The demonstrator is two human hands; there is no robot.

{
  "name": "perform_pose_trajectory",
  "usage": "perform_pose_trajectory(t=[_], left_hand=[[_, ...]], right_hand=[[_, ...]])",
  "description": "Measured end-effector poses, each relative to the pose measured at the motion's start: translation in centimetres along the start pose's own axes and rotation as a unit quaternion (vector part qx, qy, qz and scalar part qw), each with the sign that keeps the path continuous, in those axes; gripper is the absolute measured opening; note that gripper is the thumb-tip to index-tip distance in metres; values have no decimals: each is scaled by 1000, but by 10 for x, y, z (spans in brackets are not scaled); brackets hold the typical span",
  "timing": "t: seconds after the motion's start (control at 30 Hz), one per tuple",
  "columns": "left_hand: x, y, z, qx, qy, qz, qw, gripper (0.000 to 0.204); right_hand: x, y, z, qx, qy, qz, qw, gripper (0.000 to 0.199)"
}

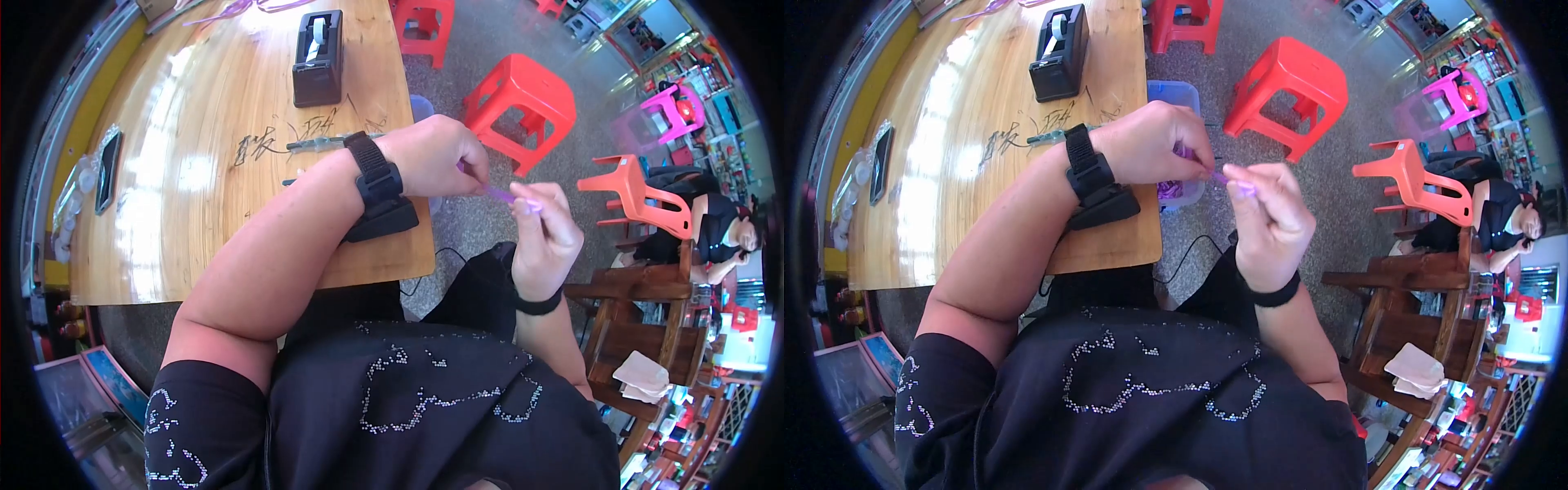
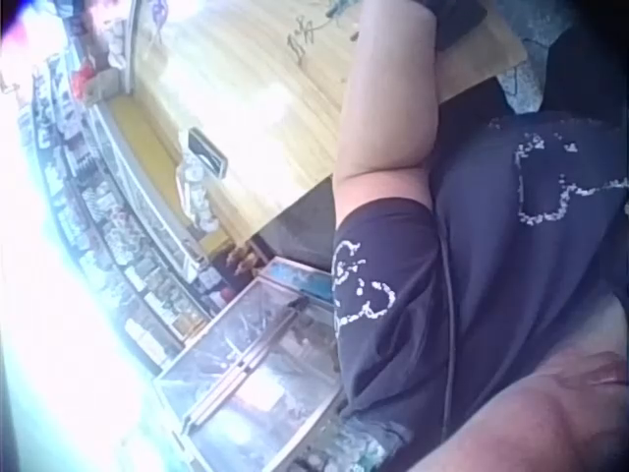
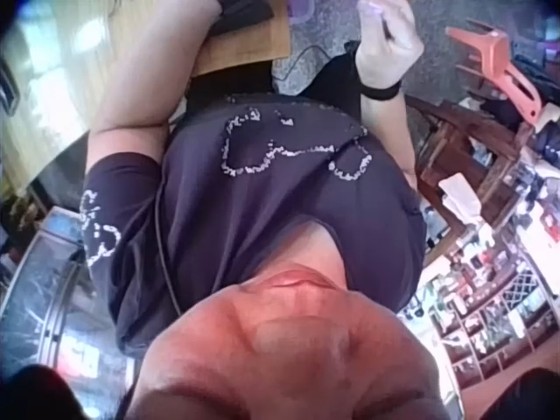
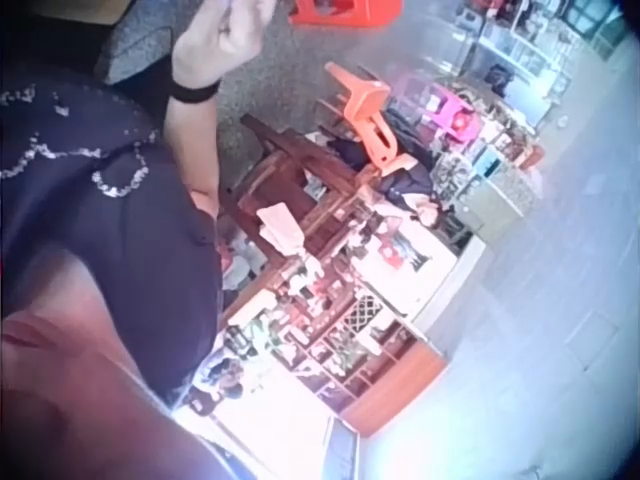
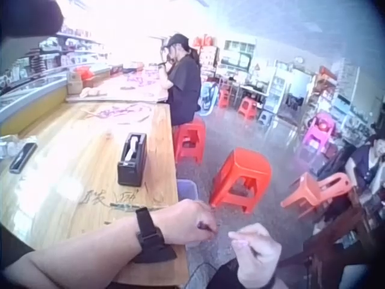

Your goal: The person ties purple ribbons around pairs of chopsticks by hand and secures them with tape from a dispenser. They repeat this process for several pairs before placing the finished items into a plastic bin.

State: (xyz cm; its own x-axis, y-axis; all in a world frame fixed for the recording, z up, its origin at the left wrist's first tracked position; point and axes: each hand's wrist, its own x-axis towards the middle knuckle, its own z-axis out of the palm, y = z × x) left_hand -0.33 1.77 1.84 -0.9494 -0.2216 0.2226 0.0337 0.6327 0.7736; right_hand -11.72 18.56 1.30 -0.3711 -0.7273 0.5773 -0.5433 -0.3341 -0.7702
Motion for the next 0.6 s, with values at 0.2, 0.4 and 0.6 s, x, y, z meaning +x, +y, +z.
perform_pose_trajectory(t=[0.2, 0.4, 0.6], left_hand=[[8, -19, -1, -153, 143, -147, 967, 15], [8, -14, -4, -192, 168, -167, 952, 17], [10, -19, -3, -235, 196, -115, 945, 16]], right_hand=[[41, 25, 1, 185, 164, 145, 958, 23], [26, 45, 25, 139, 44, 180, 973, 8], [35, 43, 44, 141, 2, 174, 975, 7]])
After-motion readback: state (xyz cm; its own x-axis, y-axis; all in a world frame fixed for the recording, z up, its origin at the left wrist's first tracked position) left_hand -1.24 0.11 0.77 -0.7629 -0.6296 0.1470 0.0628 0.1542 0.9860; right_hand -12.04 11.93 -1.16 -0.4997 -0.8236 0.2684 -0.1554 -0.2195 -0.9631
